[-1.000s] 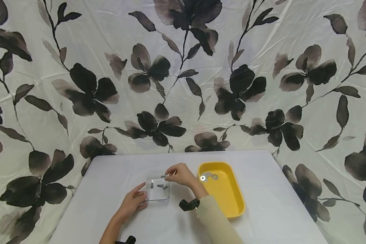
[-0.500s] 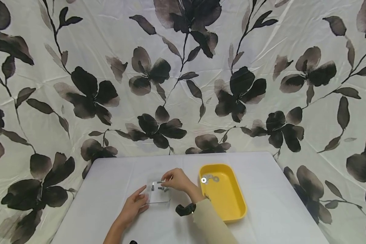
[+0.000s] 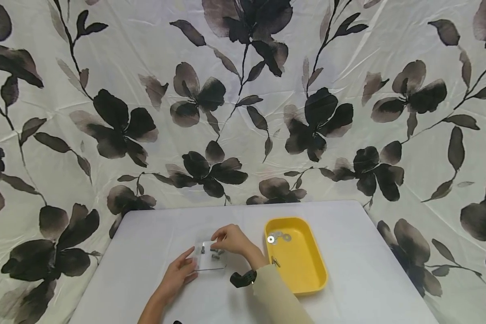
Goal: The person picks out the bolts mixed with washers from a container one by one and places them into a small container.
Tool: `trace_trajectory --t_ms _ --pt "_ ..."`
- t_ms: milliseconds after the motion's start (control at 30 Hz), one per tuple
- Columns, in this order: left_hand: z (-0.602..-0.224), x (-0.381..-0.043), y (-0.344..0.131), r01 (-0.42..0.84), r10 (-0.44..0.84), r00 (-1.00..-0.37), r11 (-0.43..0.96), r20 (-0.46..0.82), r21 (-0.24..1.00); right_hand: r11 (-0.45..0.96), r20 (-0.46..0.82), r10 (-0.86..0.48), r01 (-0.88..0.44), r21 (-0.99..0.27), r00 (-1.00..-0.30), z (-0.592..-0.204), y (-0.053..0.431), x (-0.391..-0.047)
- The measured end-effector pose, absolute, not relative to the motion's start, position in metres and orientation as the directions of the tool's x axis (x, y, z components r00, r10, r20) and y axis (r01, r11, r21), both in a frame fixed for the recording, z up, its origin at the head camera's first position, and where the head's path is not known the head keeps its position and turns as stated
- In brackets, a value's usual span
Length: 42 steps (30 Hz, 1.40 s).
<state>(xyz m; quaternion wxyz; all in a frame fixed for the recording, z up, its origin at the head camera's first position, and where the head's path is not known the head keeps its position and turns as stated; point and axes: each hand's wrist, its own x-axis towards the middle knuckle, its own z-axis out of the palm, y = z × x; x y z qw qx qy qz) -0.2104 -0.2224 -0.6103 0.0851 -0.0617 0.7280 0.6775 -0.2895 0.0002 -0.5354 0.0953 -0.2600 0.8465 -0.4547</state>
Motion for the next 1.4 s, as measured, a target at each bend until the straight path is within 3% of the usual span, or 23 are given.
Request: trace_trajectory --t_ms 267,600,900,1133,1400 --pt "-0.609 -0.209 -0.22 -0.199 0.031 -0.979 0.039 -0.2 0.979 0.47 0.078 -0.522 -0.363 -0.805 -0.849 -0.536 0.007 -0.29" --pt "-0.613 -0.205 -0.22 -0.209 -0.026 -0.978 0.09 -0.207 0.974 0.503 0.044 -0.486 -0.321 -0.803 -0.873 -0.538 0.028 -0.289" --pt "-0.601 -0.208 -0.221 -0.015 -0.143 -0.989 0.31 0.032 0.951 0.547 0.045 -0.437 -0.305 -0.78 -0.898 -0.531 0.056 -0.293" --pt "-0.576 -0.208 -0.202 0.105 -0.106 -0.982 0.381 0.156 0.919 0.535 0.087 -0.42 -0.324 -0.78 -0.903 -0.526 0.084 -0.295" --pt "-0.55 -0.207 -0.163 0.164 0.025 -0.986 0.263 0.164 0.951 0.573 0.043 -0.366 -0.261 -0.777 -0.93 -0.521 0.121 -0.291"
